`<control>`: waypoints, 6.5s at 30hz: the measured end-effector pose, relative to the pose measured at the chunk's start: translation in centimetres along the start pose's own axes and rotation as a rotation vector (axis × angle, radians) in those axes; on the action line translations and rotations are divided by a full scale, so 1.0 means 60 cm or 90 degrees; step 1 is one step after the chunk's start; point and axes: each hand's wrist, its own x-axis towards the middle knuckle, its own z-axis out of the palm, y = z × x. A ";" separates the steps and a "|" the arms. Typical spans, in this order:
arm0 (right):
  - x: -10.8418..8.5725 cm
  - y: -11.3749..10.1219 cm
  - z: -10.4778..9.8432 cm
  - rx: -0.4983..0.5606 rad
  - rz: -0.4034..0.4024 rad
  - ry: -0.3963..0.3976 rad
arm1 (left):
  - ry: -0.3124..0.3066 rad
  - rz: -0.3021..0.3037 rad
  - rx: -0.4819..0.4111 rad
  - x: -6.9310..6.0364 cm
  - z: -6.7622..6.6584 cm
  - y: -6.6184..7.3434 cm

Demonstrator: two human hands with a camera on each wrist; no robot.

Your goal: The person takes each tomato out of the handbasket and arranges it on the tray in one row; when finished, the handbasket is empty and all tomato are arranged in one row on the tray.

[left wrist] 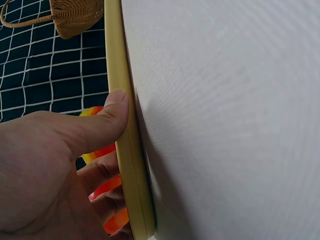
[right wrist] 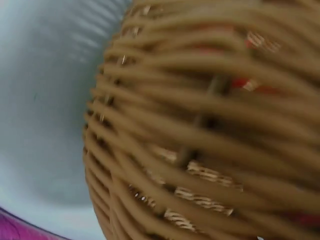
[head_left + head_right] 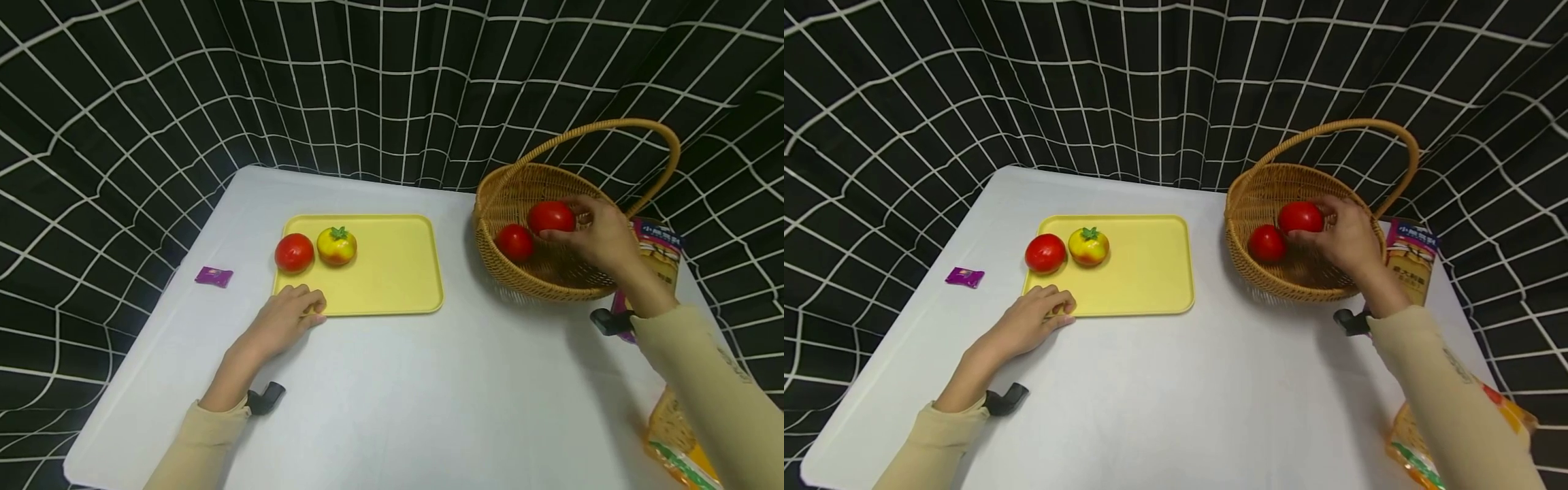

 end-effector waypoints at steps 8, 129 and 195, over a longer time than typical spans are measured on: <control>-0.015 -0.020 0.008 0.050 -0.020 0.029 | -0.001 -0.005 -0.005 -0.002 -0.002 0.001; 0.000 -0.290 0.352 0.144 -0.081 -0.093 | -0.001 -0.002 -0.006 0.003 0.003 0.000; -0.026 -0.058 0.061 0.131 0.014 -0.025 | -0.002 -0.008 -0.005 0.001 0.003 -0.005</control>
